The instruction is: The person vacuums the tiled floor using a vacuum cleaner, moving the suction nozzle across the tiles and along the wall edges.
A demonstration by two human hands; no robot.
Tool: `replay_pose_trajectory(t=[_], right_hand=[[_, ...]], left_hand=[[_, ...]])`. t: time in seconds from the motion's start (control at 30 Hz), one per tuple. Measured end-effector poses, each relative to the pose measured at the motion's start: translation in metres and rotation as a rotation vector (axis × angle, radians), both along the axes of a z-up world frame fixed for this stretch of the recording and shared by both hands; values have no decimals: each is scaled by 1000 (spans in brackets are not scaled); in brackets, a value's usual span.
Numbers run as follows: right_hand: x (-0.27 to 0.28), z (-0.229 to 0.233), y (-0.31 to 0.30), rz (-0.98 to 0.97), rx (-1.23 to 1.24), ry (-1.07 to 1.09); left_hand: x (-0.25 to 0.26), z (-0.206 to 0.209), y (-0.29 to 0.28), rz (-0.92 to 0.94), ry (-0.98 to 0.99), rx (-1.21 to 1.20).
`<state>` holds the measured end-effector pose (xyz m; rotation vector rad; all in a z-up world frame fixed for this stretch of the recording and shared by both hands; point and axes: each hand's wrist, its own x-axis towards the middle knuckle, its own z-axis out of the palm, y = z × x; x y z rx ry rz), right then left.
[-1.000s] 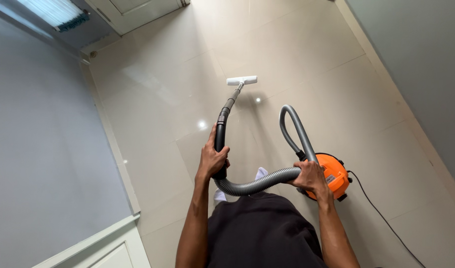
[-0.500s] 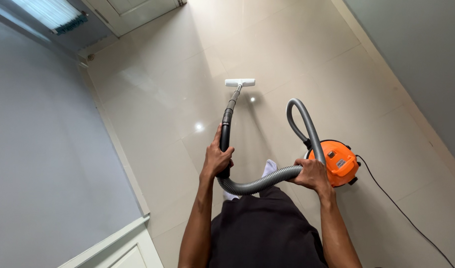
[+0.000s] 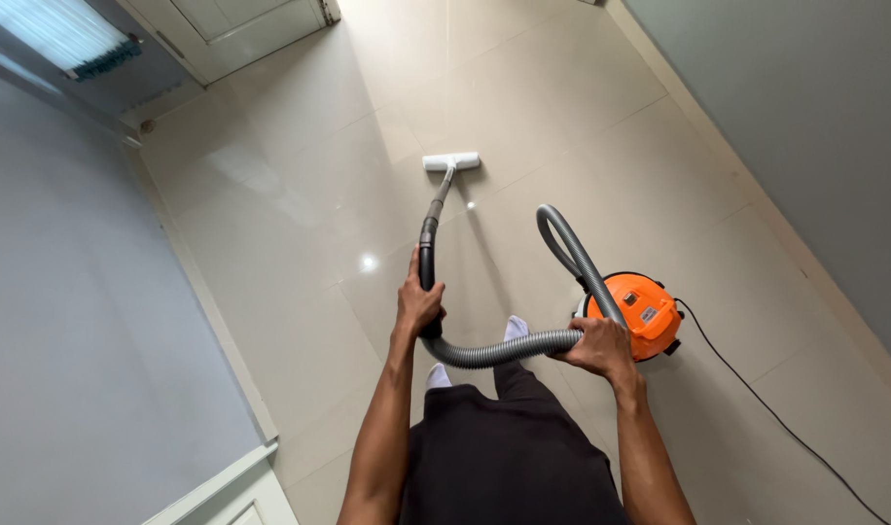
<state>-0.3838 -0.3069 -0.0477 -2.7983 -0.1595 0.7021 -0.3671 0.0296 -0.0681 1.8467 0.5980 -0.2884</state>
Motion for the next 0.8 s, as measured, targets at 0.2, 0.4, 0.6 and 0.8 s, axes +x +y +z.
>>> replay_pose_trajectory(t=[0.2,0.4,0.6,0.8], right_hand=[[11,8,-8,8,63,-52],[12,11,-3,-9,57,23],[20,10,9,55,86,31],[23,15,4,94,143,-44]], left_hand=[[0,14,-8,-73,122,-51],[-5,16,0,-53,128,-103],[28,-2,7,5,133,-28],[1,7,11,-51,146,-56]])
